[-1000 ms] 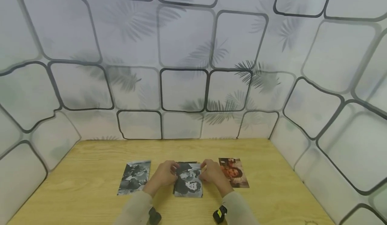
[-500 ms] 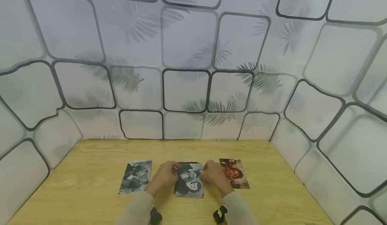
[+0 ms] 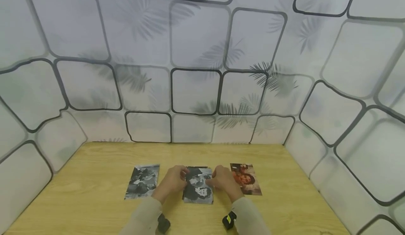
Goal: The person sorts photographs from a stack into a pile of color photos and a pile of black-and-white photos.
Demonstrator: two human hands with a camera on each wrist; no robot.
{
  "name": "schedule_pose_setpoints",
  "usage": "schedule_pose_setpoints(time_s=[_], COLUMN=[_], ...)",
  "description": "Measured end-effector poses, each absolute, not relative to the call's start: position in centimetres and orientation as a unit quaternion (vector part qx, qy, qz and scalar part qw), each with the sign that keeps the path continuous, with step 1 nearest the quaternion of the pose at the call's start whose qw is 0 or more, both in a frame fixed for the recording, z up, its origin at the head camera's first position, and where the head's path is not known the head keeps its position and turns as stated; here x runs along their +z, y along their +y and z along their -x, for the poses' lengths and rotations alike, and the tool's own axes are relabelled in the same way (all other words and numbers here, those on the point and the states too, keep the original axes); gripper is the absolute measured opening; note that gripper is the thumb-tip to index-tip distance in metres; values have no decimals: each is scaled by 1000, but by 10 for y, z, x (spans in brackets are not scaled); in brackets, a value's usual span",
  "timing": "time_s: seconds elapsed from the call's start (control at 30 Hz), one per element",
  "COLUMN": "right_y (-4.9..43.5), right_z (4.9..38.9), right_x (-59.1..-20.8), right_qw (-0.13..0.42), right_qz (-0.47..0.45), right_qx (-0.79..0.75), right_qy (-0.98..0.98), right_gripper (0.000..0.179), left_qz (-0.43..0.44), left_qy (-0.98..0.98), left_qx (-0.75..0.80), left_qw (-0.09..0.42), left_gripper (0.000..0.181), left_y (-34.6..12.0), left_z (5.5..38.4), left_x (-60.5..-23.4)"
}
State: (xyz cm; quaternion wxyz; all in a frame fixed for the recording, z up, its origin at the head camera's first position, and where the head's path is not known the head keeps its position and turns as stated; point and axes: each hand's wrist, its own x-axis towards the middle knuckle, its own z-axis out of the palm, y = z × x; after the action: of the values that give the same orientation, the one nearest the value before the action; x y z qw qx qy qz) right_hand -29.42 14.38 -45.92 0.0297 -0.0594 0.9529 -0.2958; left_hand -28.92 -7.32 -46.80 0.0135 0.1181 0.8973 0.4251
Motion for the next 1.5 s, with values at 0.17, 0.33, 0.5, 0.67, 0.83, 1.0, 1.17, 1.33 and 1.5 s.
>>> schedule_pose_setpoints(time_s=[0.17,0.33,0.5,0.67,0.83,1.0,1.17,1.33,1.5], right_y=[142,140,140,142,144,145,145,143,139], right_z=[296,296,296,295,296,297,297,295,293], right_x=[-455,-453,-454,-454,-454,-452,-450,-446,-445], right_qw=[26,25,25,17,21,44,51,52,65], right_qz=[60,62,59,63,59,52,50,48,54], right_qx=[-290,-286,-282,-287,-295,-309,-345,-385,-408], right_qy=[955,956,957,956,953,948,936,920,909], right_gripper=[29,28,29,28,30,45,33,25,23], left_qz=[-119,-115,-119,-118,-113,-118,-117,-113,-111], left_qy=[901,906,906,907,910,907,902,887,881], left_qx=[417,407,407,404,398,403,415,447,459], left_qw=[9,1,1,3,11,22,16,2,0], left_gripper=[41,41,41,43,42,37,35,35,37], left_y=[-75,-76,-77,-77,-76,-75,-74,-76,-81], left_z=[290,291,291,292,293,292,291,291,292], left_x=[-467,-467,-467,-466,-465,-463,-463,-465,-464])
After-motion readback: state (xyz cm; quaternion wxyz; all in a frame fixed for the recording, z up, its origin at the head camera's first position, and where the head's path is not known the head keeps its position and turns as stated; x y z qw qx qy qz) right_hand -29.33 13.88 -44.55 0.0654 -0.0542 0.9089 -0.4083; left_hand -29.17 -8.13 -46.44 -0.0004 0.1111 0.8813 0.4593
